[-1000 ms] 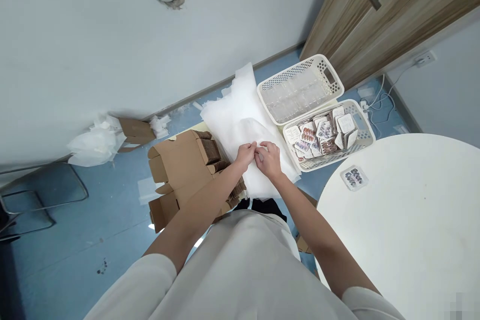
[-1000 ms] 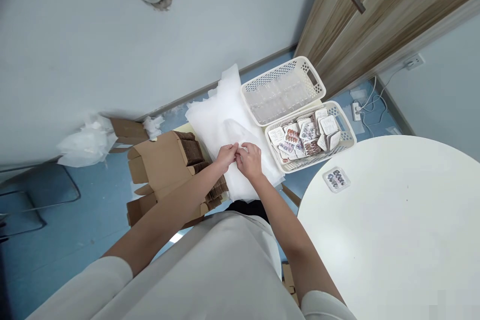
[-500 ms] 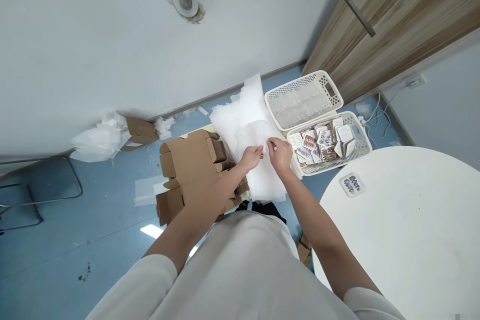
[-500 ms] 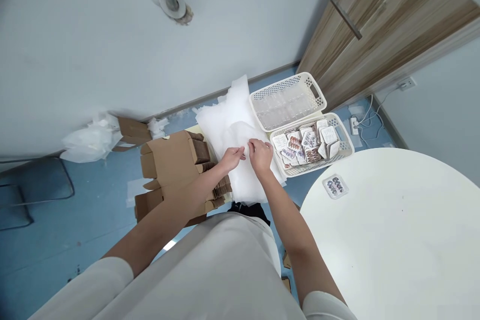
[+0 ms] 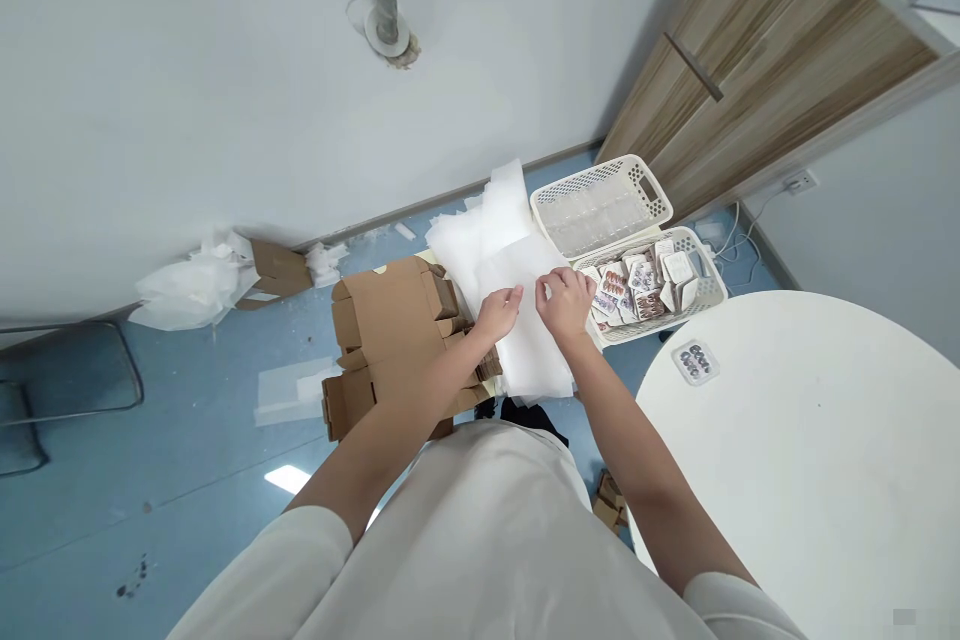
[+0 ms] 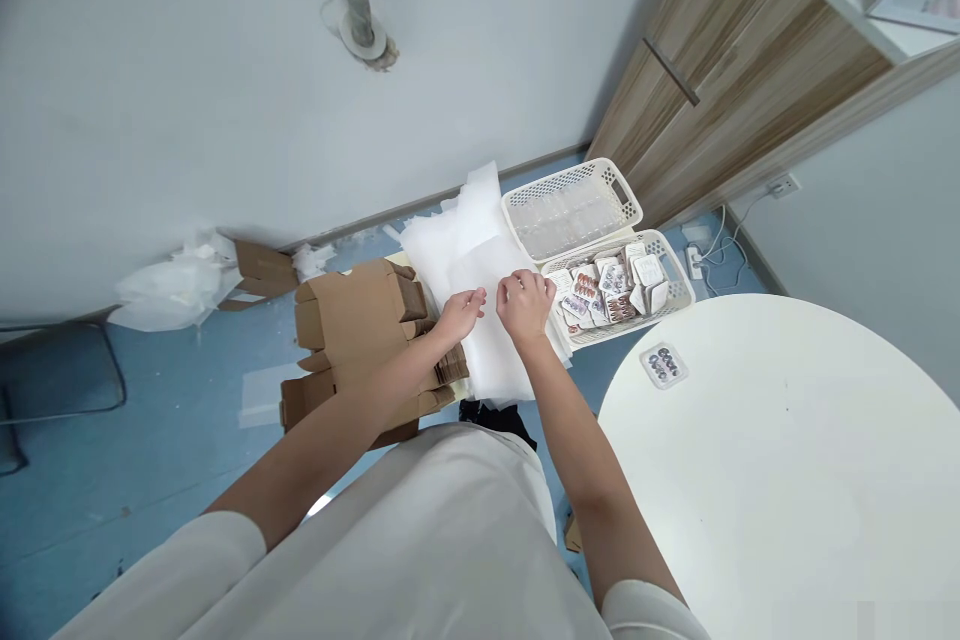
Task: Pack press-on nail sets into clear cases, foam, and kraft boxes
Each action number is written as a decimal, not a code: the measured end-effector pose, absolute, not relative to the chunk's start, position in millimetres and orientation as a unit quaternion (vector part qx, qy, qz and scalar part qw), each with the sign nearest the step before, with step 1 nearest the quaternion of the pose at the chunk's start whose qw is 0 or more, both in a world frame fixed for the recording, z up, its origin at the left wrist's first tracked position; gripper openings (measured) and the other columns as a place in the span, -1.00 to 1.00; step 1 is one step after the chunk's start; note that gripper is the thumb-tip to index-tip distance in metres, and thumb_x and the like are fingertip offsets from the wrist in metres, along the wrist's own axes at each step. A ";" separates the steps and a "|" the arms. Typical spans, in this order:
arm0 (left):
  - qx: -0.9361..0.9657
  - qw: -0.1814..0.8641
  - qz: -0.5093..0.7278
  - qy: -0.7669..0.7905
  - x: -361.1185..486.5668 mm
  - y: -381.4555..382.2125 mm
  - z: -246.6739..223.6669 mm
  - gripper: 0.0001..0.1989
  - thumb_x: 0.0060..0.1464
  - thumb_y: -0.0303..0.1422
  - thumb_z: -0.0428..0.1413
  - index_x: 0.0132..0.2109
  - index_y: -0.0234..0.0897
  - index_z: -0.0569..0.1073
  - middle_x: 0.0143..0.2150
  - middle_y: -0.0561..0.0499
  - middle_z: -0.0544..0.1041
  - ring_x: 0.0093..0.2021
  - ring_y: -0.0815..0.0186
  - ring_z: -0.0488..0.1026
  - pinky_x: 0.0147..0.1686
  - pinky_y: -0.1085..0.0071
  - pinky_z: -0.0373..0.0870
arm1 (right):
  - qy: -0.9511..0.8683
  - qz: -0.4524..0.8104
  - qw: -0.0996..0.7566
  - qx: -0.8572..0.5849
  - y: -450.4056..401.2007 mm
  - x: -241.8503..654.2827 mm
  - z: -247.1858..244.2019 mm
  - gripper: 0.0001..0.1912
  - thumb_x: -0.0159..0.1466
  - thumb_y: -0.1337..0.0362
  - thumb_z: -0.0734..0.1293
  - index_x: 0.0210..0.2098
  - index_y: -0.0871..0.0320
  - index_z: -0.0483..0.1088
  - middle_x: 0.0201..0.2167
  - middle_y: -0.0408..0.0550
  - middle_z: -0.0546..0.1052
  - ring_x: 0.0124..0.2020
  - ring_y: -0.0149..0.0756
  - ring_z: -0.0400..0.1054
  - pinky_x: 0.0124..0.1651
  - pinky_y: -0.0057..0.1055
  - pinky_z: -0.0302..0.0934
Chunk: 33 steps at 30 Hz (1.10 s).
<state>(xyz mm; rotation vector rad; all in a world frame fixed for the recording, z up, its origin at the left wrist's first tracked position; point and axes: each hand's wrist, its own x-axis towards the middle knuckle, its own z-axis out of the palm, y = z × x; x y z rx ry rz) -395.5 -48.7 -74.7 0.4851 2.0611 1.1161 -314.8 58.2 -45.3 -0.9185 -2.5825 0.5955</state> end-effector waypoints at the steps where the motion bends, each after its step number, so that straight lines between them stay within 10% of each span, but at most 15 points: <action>1: 0.186 0.361 0.437 0.802 -395.6 -51.3 -72.1 -0.51 0.07 0.00 -0.19 -0.24 -0.28 0.44 -0.23 -0.06 0.50 -0.32 0.25 0.45 -0.27 0.36 0.30 | -0.898 0.227 0.160 -0.342 58.0 -316.3 -41.9 -0.80 0.19 0.27 0.12 -0.36 0.11 0.37 -0.29 0.02 0.42 -0.16 -0.15 0.24 -0.03 -0.14 -0.07; 16: 0.179 0.322 0.482 0.795 -394.5 -87.0 -38.3 -0.56 0.09 -0.07 -0.13 -0.06 -0.28 0.36 -0.01 -0.12 0.40 -0.07 0.22 0.36 -0.06 0.32 0.22 | -0.753 0.568 0.218 -0.249 80.1 -336.8 48.8 -0.82 0.16 0.12 0.19 -0.37 0.10 0.18 -0.53 -0.25 0.31 -0.52 -0.44 0.26 -0.38 -0.44 0.20; 33: 0.108 0.419 0.590 0.681 -387.4 -87.5 -29.5 -0.32 0.02 0.07 -0.13 0.22 -0.14 -0.01 0.22 -0.14 0.12 0.14 0.16 0.18 -0.02 0.30 0.20 | -0.575 0.759 0.234 -0.195 78.8 -305.0 122.8 -0.78 0.02 0.22 0.34 -0.53 0.11 0.16 -0.48 -0.19 0.44 -0.42 -0.35 0.37 -0.37 -0.38 0.29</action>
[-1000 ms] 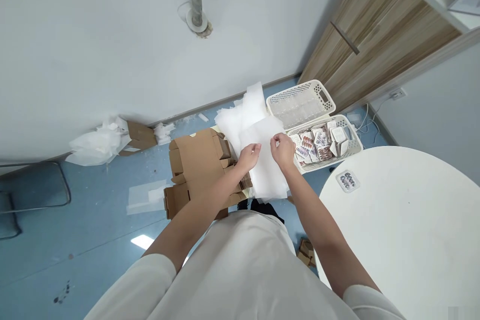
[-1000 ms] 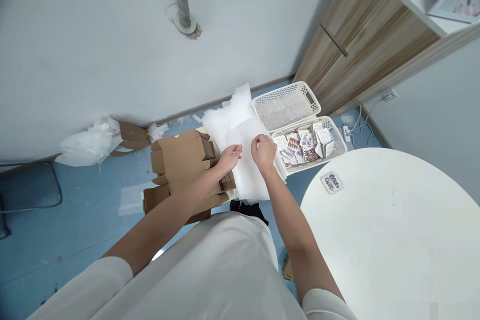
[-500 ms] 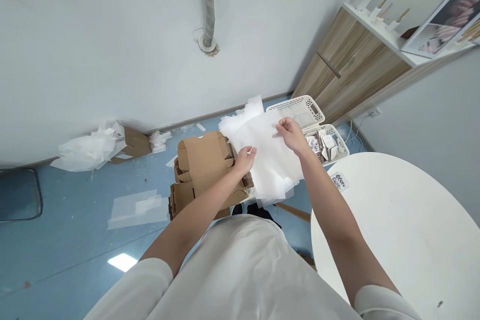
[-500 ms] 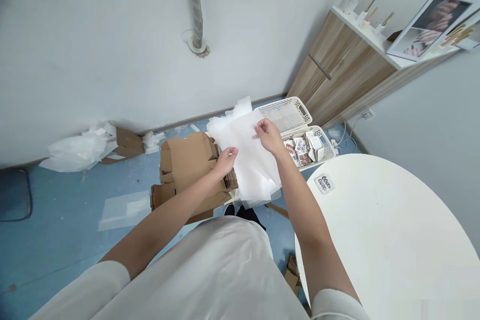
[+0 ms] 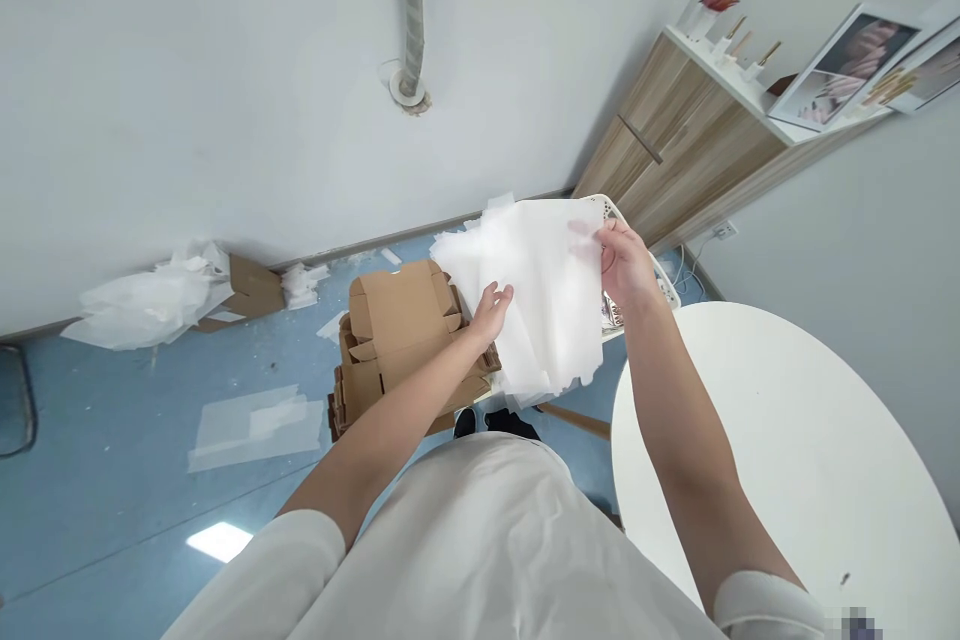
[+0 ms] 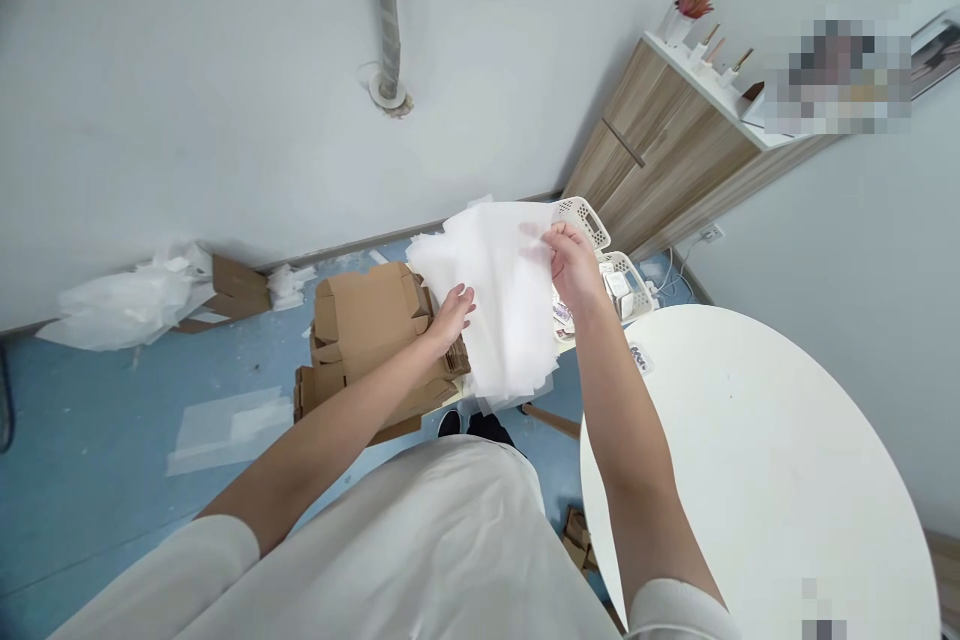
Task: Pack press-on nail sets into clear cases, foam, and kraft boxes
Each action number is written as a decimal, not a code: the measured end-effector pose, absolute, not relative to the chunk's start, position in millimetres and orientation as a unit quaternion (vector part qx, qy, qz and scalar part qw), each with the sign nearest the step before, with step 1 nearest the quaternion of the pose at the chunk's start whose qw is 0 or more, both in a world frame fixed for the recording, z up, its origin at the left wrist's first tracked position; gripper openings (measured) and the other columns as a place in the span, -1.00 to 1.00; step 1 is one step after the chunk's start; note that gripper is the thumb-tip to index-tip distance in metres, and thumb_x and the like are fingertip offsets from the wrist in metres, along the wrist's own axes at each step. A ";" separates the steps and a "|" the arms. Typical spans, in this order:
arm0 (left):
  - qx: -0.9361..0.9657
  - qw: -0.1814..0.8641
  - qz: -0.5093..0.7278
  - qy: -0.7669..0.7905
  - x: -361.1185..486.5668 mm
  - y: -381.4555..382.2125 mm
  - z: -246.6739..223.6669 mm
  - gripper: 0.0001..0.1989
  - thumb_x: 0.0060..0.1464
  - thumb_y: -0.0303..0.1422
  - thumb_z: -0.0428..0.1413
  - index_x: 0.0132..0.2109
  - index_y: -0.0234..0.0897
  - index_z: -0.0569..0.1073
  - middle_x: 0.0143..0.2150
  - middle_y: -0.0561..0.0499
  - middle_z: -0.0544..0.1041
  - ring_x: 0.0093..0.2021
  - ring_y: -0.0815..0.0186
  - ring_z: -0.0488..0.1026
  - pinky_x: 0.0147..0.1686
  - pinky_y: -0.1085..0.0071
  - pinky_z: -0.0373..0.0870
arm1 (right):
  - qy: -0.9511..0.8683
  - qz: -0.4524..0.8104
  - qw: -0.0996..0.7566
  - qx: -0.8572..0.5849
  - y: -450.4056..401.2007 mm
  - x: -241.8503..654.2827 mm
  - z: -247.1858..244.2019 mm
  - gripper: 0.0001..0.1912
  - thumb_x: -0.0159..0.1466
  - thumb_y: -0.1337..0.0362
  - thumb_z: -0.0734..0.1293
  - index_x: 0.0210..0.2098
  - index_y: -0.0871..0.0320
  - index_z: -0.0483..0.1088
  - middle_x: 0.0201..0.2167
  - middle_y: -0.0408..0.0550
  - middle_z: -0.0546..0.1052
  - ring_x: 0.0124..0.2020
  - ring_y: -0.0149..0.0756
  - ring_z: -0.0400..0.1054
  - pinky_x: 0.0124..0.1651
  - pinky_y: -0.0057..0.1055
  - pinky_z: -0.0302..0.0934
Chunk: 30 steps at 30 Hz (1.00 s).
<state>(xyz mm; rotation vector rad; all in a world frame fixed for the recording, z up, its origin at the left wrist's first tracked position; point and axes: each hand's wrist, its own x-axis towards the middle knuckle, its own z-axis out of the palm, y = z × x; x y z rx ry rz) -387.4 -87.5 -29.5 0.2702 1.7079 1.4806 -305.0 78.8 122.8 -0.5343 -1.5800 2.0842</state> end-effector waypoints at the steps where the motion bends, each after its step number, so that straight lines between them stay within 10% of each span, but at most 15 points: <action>1: 0.113 0.424 0.609 0.660 -386.7 -87.0 -26.1 -0.33 0.03 0.07 -0.13 0.21 -0.12 0.00 0.22 -0.13 0.14 0.14 0.17 0.19 -0.03 0.30 0.22 | -0.572 0.763 0.228 -0.197 78.0 -300.3 121.3 -0.79 0.02 0.24 0.33 -0.55 0.11 0.15 -0.51 -0.19 0.42 -0.43 -0.35 0.37 -0.38 -0.38 0.28; 9: 0.173 0.362 0.711 0.577 -391.2 -82.5 2.6 -0.36 -0.01 -0.14 0.09 0.16 -0.28 0.10 -0.19 -0.09 0.47 -0.20 0.32 0.45 -0.13 0.34 0.31 | -0.618 0.673 0.254 -0.315 60.5 -228.8 87.1 -0.79 -0.04 0.31 0.33 -0.63 0.13 0.15 -0.75 -0.31 0.18 -0.67 -0.49 0.19 -0.57 -0.52 0.12; 14: 0.286 0.391 0.628 0.609 -356.6 -66.2 -3.9 -0.33 -0.07 -0.32 0.15 0.17 -0.28 0.05 -0.39 0.08 0.43 -0.58 0.49 0.37 -0.42 0.45 0.36 | -0.595 0.651 0.307 -0.359 37.3 -152.5 73.2 -0.81 -0.02 0.21 0.32 -0.43 0.10 0.26 -0.55 -0.25 0.36 -0.53 -0.45 0.28 -0.45 -0.49 0.19; 21: 0.557 0.424 0.433 0.568 -269.8 -49.9 -8.4 -0.55 -0.06 -0.36 0.10 0.03 -0.27 0.25 -0.37 0.09 0.44 -0.56 0.49 0.34 -0.46 0.49 0.31 | -0.488 0.565 0.434 -0.504 37.3 -52.4 50.1 -0.26 0.04 0.06 0.30 0.14 -0.02 -0.10 -0.17 -0.06 0.42 -0.33 -0.34 0.39 -0.26 -0.30 0.29; 30: 0.616 0.450 0.335 0.554 -164.8 -13.8 -20.3 -0.25 -0.11 -0.44 0.11 0.22 -0.22 -0.04 -0.29 0.07 0.46 -0.52 0.49 0.34 -0.34 0.47 0.31 | -0.530 0.382 0.465 -0.597 28.3 89.5 36.2 -0.44 -0.01 0.29 0.26 0.02 0.02 0.17 -0.07 -0.05 0.34 -0.47 -0.45 0.28 -0.41 -0.39 0.26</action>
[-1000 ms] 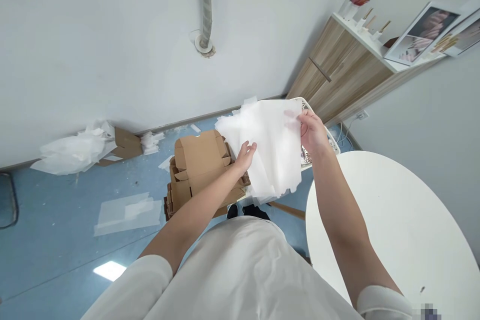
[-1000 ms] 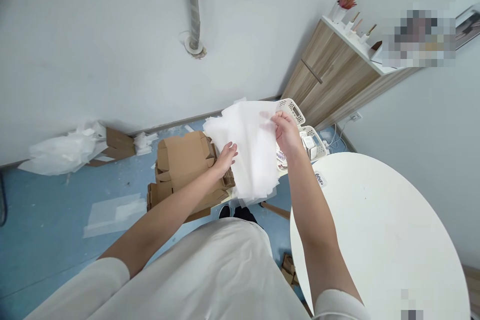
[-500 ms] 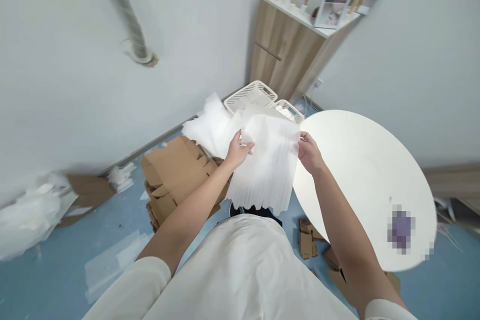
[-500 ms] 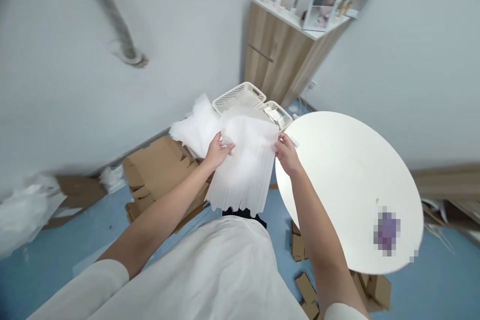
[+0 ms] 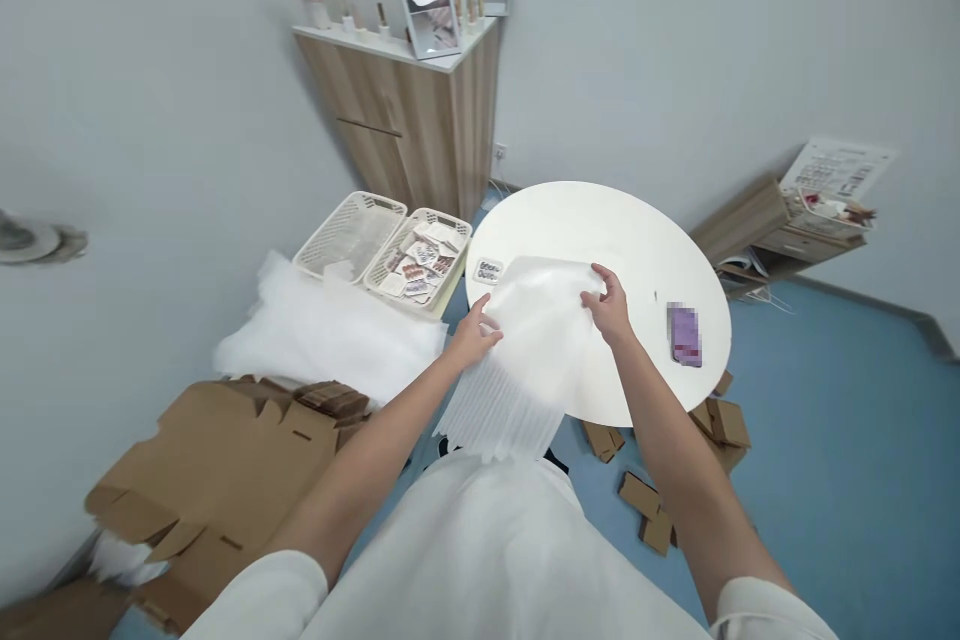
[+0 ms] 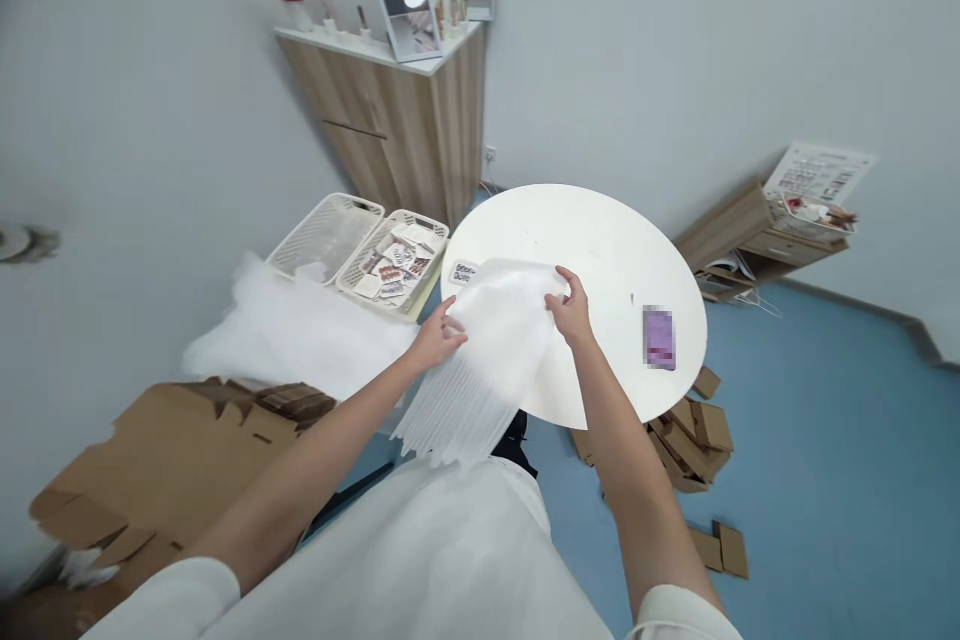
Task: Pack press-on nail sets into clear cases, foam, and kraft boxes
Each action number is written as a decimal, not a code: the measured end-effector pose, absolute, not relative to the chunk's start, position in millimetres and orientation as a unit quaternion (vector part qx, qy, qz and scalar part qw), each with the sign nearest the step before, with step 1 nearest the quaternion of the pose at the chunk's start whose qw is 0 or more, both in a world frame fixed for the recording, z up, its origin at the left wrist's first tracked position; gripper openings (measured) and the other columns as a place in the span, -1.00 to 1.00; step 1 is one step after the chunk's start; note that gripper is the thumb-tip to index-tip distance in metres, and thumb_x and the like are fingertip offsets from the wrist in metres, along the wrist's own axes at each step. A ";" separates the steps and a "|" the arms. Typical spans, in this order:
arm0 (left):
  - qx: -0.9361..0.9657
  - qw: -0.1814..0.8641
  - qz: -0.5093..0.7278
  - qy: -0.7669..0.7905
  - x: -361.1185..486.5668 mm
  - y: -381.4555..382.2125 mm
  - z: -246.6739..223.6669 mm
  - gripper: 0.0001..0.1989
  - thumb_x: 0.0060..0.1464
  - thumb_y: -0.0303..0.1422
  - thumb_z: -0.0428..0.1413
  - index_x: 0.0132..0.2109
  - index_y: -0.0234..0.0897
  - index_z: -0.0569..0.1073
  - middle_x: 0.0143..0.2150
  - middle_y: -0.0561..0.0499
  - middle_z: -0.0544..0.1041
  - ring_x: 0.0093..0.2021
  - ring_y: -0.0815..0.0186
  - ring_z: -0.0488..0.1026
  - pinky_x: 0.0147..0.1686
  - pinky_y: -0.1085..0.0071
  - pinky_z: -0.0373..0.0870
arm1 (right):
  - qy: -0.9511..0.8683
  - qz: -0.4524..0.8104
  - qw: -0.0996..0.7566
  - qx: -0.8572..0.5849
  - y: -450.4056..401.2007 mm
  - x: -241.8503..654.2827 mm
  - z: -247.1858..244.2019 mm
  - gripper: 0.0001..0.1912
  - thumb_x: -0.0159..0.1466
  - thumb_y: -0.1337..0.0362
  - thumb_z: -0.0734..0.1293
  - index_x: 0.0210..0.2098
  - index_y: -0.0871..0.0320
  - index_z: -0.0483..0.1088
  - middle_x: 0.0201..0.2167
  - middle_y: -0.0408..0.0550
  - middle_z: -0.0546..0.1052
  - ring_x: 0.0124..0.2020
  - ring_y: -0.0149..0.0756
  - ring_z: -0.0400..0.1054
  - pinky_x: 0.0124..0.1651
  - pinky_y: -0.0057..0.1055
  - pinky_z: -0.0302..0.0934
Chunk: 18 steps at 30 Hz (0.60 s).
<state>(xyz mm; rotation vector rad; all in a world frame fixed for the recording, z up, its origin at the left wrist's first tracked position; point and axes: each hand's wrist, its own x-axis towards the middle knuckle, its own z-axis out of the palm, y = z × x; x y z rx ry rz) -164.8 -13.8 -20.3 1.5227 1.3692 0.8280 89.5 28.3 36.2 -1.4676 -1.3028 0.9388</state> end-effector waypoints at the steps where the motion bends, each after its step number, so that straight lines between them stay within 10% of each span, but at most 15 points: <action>1: 0.623 0.456 0.325 0.546 -149.7 -9.3 -21.8 -0.24 -0.11 -0.45 0.11 0.22 -0.20 -0.05 -0.28 0.08 0.46 -0.54 0.50 0.33 -0.34 0.47 0.31 | -0.534 0.383 0.461 -0.596 29.1 106.3 38.0 -0.42 -0.02 0.30 0.25 0.03 0.02 0.17 -0.05 -0.05 0.33 -0.46 -0.44 0.28 -0.42 -0.40 0.25; 11: 0.597 0.458 0.305 0.583 -23.3 33.2 -34.4 -0.18 -0.10 -0.41 0.12 0.24 -0.17 -0.15 -0.12 -0.02 0.39 -0.41 0.46 0.39 -0.28 0.44 0.31 | -0.545 0.383 0.409 -0.623 73.5 241.2 25.8 -0.48 0.00 0.28 0.22 0.00 0.10 0.25 -0.55 -0.22 0.34 -0.64 -0.49 0.08 -0.57 -0.50 0.09; 18: 0.505 0.528 0.165 0.662 -2.1 19.7 -77.9 -0.50 -0.17 -0.38 0.16 0.00 -0.31 0.29 -0.28 -0.05 0.43 -0.31 0.31 0.39 -0.38 0.44 0.31 | -0.529 0.382 0.343 -0.676 94.5 274.1 -50.9 -0.50 0.02 0.27 0.17 -0.01 0.12 0.22 0.01 0.01 0.31 -0.32 -0.36 0.27 -0.28 -0.33 0.24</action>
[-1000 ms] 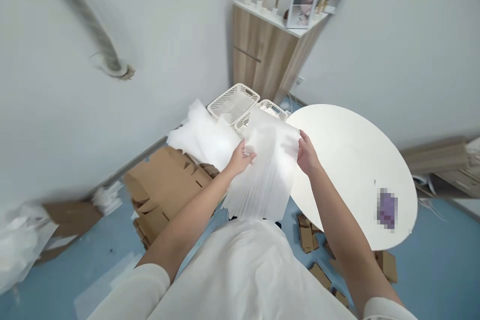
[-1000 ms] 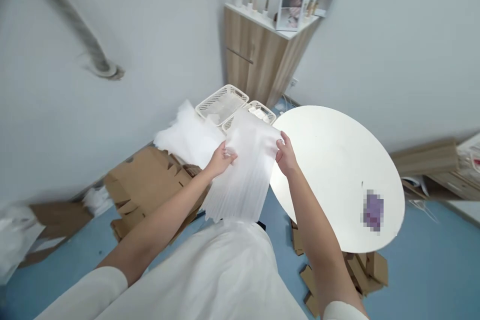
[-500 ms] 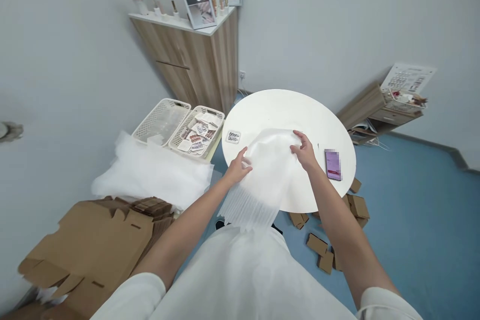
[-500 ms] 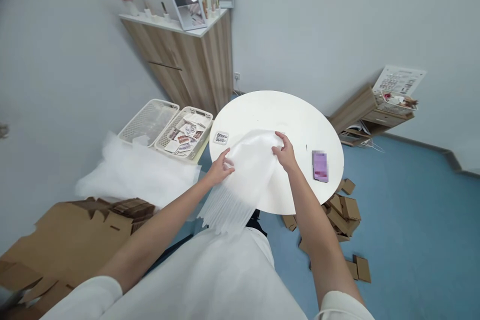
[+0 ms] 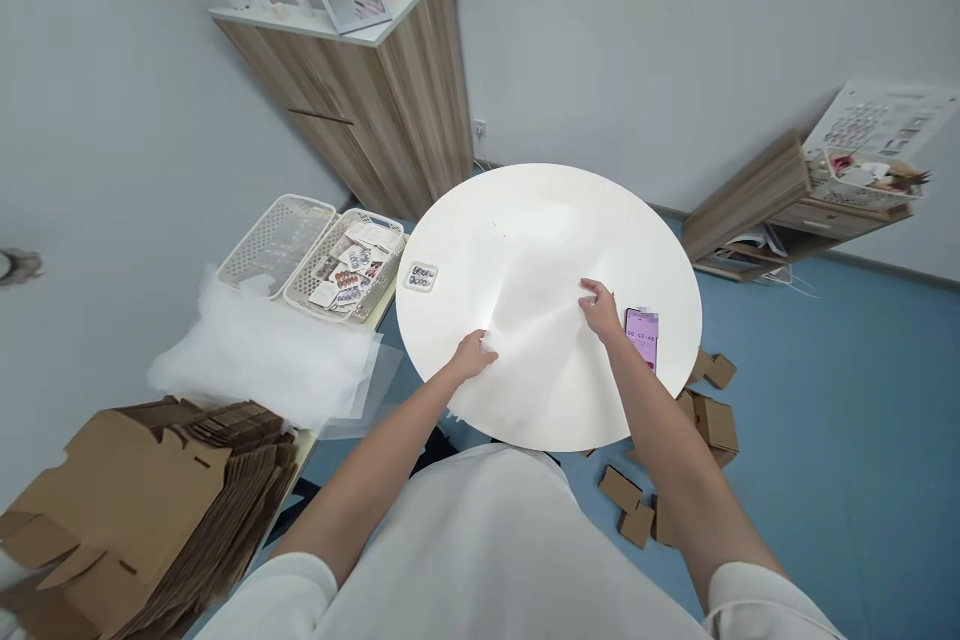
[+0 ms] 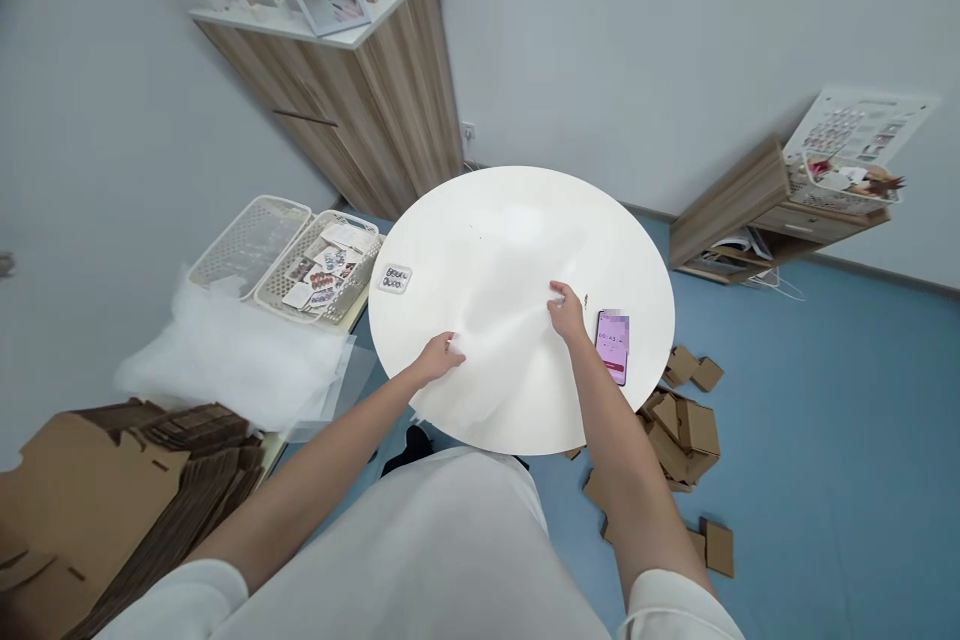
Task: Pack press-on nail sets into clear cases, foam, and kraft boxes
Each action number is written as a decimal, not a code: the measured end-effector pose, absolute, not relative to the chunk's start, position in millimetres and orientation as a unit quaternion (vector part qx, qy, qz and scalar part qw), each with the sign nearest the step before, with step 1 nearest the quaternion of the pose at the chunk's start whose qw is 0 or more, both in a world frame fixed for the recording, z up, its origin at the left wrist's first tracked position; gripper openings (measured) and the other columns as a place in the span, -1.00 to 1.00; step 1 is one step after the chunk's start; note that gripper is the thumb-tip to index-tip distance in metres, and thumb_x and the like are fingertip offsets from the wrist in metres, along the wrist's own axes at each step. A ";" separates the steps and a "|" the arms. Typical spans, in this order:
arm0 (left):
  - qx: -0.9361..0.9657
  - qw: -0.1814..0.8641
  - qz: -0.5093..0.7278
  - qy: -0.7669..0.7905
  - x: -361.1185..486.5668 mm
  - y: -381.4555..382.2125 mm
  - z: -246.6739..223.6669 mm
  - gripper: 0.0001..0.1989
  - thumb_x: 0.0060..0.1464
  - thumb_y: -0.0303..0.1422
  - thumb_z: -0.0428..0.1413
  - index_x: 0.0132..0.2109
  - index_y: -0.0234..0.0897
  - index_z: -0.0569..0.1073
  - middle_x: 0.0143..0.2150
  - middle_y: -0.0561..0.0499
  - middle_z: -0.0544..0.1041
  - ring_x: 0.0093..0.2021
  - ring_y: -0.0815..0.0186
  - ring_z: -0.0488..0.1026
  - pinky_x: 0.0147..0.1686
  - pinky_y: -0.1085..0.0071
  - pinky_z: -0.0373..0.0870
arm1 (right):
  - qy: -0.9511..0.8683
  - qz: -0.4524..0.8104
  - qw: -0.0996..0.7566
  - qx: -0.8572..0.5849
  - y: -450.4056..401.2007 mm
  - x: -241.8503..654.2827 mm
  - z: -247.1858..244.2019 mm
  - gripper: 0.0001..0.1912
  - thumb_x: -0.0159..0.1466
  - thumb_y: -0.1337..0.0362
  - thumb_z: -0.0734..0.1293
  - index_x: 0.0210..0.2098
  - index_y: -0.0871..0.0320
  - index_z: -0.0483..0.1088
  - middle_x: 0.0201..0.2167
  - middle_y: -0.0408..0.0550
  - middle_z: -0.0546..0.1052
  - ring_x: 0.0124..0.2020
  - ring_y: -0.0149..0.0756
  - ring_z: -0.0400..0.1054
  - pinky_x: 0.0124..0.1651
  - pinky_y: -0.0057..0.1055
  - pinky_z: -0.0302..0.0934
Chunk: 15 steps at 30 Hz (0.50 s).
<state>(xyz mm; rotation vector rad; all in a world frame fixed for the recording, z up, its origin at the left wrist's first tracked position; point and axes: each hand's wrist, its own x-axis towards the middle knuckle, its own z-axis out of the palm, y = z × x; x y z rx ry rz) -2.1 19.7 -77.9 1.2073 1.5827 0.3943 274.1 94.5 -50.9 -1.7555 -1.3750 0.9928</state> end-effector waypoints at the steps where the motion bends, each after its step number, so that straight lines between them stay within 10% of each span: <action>1: 0.503 0.525 0.160 0.668 0.0 18.4 -82.1 -0.53 -0.16 -0.37 0.15 -0.03 -0.30 0.31 -0.27 -0.06 0.43 -0.31 0.31 0.40 -0.38 0.43 0.31 | -0.530 0.386 0.332 -0.678 97.2 275.8 -59.1 -0.47 0.04 0.26 0.17 0.03 0.12 0.18 0.05 0.03 0.28 -0.25 -0.31 0.28 -0.21 -0.28 0.24; 6: 0.480 0.474 0.142 0.724 12.6 23.0 -94.3 -0.48 -0.16 -0.37 0.14 0.02 -0.29 0.26 -0.16 -0.12 0.40 -0.23 0.26 0.39 -0.36 0.41 0.31 | -0.572 0.294 0.264 -0.719 93.9 278.1 -79.3 -0.32 0.09 0.17 0.20 0.17 0.15 -0.06 0.20 0.13 0.02 0.20 -0.04 -0.10 0.11 -0.04 -0.03; 15: 0.459 0.429 0.143 0.765 30.3 22.9 -102.2 -0.49 -0.09 -0.36 0.09 0.05 -0.28 0.17 -0.21 -0.09 0.39 -0.24 0.28 0.40 -0.31 0.40 0.31 | -0.714 0.198 0.092 -0.665 -6.4 234.2 -90.7 -0.27 0.19 0.07 0.09 0.23 0.26 -0.24 0.28 0.14 -0.23 0.28 -0.05 -0.40 0.19 -0.07 -0.22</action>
